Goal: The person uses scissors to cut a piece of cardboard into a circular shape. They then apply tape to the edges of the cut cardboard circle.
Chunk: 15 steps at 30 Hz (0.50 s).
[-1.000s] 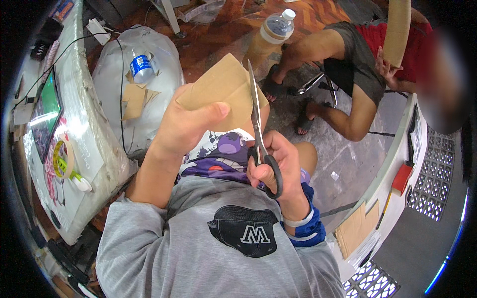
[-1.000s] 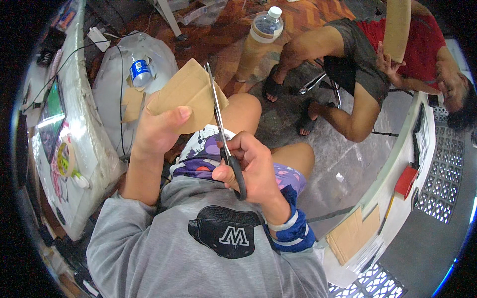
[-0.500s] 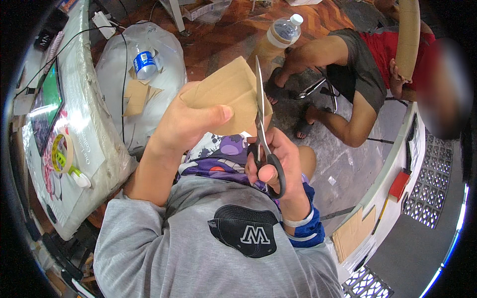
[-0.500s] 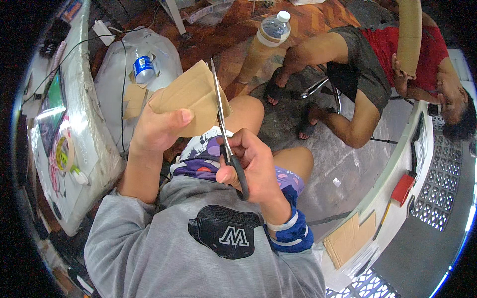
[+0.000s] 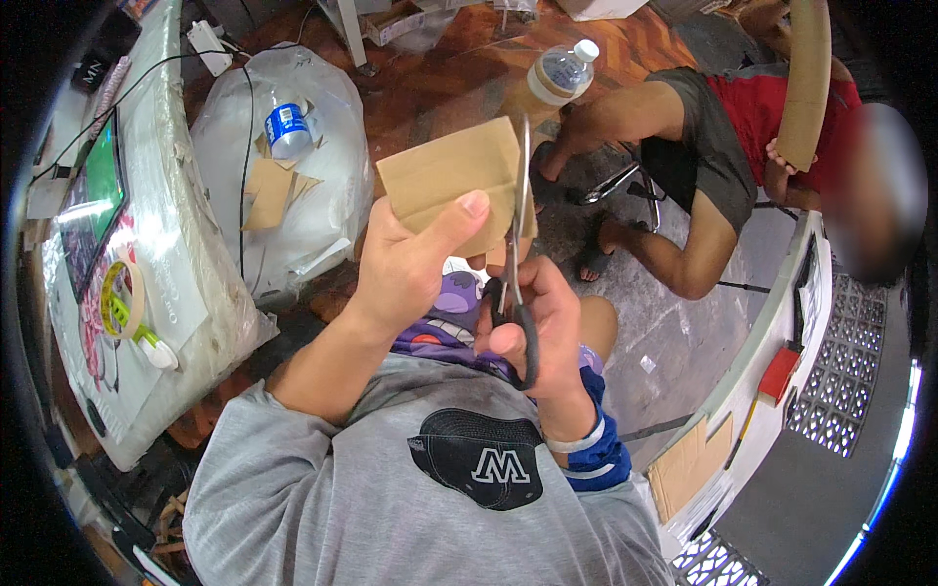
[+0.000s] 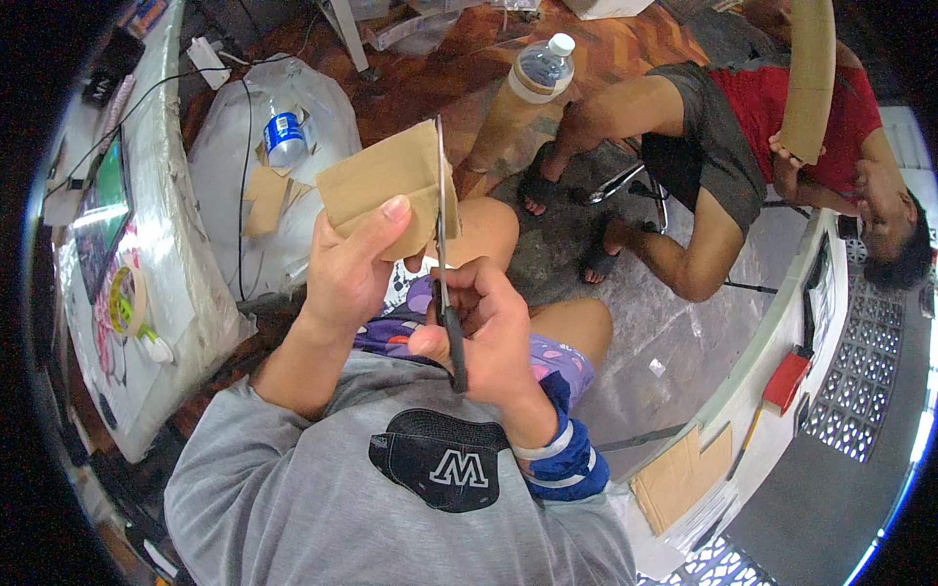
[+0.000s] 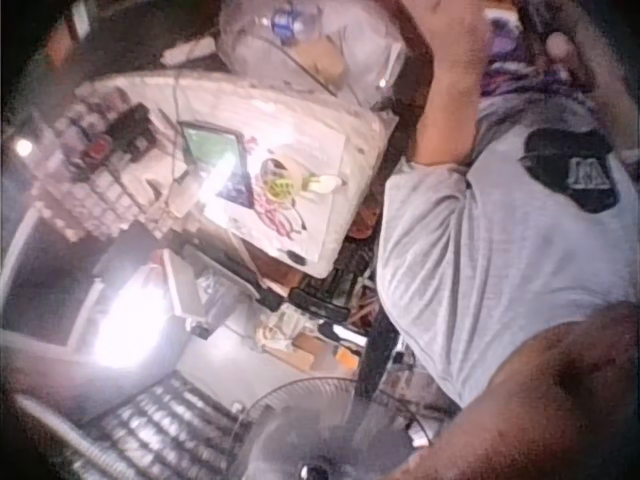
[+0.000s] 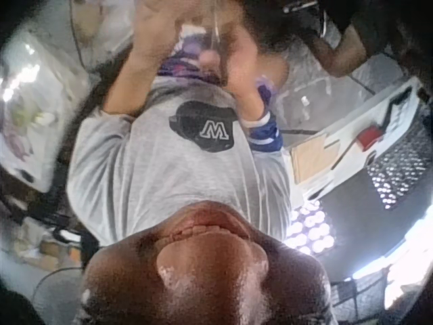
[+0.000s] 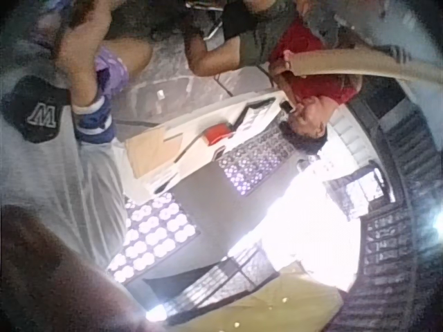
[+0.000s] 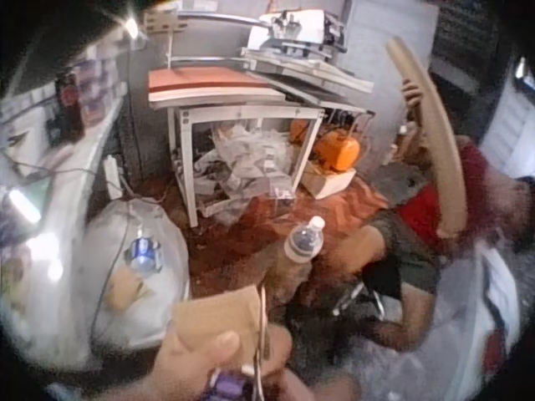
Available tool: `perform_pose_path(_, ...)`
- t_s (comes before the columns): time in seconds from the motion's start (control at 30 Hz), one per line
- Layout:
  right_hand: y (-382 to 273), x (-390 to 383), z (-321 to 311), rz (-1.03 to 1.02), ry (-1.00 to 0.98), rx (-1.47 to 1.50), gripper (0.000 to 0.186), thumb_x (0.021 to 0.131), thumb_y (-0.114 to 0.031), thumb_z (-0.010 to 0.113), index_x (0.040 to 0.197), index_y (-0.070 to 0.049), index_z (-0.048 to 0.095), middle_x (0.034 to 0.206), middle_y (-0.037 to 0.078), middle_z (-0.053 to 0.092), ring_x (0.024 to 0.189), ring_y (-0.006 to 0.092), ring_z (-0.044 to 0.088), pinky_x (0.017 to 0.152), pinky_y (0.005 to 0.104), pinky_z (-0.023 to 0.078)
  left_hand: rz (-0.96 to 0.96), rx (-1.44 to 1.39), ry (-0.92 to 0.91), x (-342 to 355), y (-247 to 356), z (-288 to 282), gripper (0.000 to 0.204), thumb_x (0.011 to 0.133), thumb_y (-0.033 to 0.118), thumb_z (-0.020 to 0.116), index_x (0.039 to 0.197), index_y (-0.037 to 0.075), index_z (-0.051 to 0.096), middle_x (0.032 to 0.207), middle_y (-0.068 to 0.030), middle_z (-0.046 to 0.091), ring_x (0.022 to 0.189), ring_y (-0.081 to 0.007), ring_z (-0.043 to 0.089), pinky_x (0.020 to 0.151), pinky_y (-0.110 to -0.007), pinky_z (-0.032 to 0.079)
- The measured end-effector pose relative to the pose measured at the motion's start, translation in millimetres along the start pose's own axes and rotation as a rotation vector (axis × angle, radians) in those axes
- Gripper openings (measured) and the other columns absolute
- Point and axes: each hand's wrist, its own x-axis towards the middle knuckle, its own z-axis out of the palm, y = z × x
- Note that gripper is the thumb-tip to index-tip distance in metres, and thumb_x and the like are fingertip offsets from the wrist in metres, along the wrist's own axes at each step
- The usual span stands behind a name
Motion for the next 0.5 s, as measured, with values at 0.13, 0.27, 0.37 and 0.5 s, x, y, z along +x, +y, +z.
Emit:
perform_pose_path(0.13,-1.1,0.4,-3.2,0.037,-0.033,-0.012,0.078,0.063,-0.048,0.089,0.107,0.004,0.051,0.082,0.002,0.056,0.07,0.0074,0.052,0.062,0.0211,0.042,0.008,0.04,-0.005,-3.3,8.9,1.1,0.023,0.095,0.017,0.061,0.11,0.0,0.064,0.092,-0.0047,0.069,0.074,-0.0103,0.064,0.062,-0.024,0.05)
perform_pose_path(0.27,-4.3,-0.5,-1.3,0.066,-0.025,0.006,0.08,0.061,-0.05,0.089,0.107,0.004,0.051,0.081,0.001,0.055,0.069,0.007,0.052,0.062,0.0207,0.042,0.013,0.026,-0.002,-2.9,12.8,0.6,0.025,0.094,0.017,0.063,0.112,-0.001,0.064,0.093,-0.0048,0.069,0.077,-0.0104,0.065,0.062,-0.024,0.05)
perform_pose_path(0.37,-4.6,-1.8,-5.7,0.082,-0.046,-0.008,0.076,0.064,-0.047,0.089,0.106,0.004,0.051,0.081,0.001,0.054,0.07,0.0066,0.051,0.062,0.0208,0.042,0.001,0.045,-0.027,-2.9,15.4,-5.1,0.027,0.094,0.018,0.063,0.113,-0.001,0.063,0.094,-0.0053,0.07,0.077,-0.0107,0.065,0.063,-0.024,0.05)
perform_pose_path(0.5,-7.3,-6.3,-4.9,0.116,-0.042,0.003,0.072,0.066,-0.043,0.089,0.106,0.004,0.051,0.081,0.001,0.055,0.07,0.0063,0.051,0.062,0.021,0.042,-0.014,0.03,-0.034,-2.7,17.5,-8.0,0.027,0.093,0.018,0.064,0.113,-0.001,0.063,0.095,-0.0056,0.07,0.078,-0.0108,0.065,0.064,-0.024,0.051)
